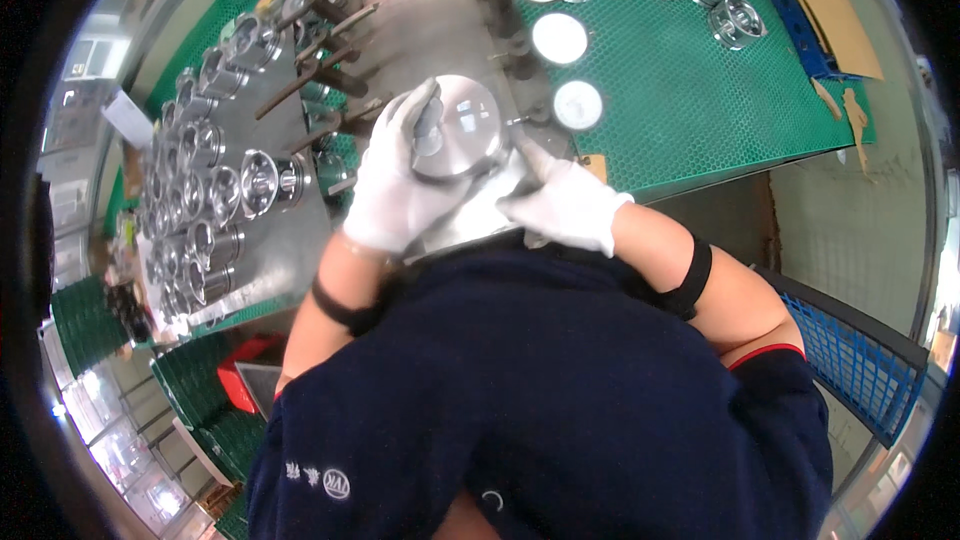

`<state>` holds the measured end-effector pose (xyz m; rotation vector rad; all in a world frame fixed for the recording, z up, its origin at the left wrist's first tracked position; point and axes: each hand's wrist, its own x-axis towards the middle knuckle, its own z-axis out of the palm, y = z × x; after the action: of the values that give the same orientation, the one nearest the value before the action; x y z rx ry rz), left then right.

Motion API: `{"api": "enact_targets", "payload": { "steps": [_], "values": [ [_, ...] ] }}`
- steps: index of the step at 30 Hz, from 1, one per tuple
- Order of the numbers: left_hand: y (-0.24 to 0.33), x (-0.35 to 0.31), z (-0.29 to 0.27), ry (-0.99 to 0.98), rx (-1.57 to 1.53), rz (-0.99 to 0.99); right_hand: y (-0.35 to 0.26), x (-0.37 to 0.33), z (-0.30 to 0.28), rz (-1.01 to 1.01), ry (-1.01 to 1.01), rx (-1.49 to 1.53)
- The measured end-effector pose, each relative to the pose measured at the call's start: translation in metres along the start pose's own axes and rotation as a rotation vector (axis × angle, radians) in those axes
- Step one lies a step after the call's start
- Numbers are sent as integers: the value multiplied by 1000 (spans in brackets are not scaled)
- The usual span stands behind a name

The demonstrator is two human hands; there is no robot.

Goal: Inspecting and measuring metal pistons using dial indicators and a specialized jig on a workbench.

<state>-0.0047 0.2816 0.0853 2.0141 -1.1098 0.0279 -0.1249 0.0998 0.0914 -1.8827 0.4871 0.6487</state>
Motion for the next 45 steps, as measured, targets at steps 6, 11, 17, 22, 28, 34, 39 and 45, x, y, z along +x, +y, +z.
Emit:
{"api": "enact_targets", "payload": {
  "steps": [6, 11, 17, 22, 28, 34, 39, 45],
  "values": [
    [32, -19, -42, -279, -651, -542, 10, -23, -37, -572, 310, -40],
    [-8, -2, -89, 236, 250, -345, 71, -43, -120, -481, 825, -311],
    [-87, -53, -128, -103, 938, -800, 238, 11, -253, -31, 934, 853],
    [-81, -50, -120, -106, 1096, -763, 289, 46, -292, 214, 1082, 939],
    [-86, -93, -139, -190, 1260, -467, 297, 63, -304, 154, 1131, 1155],
    [-48, -112, -144, 5, 890, -971, 172, 30, -230, -62, 1239, 524],
    [4, -100, -157, 253, -64, -1023, 57, 2, -133, -402, 738, 242],
    [63, -52, -113, -15, -950, -899, -42, -15, -6, -908, -28, -68]
  ]
}}
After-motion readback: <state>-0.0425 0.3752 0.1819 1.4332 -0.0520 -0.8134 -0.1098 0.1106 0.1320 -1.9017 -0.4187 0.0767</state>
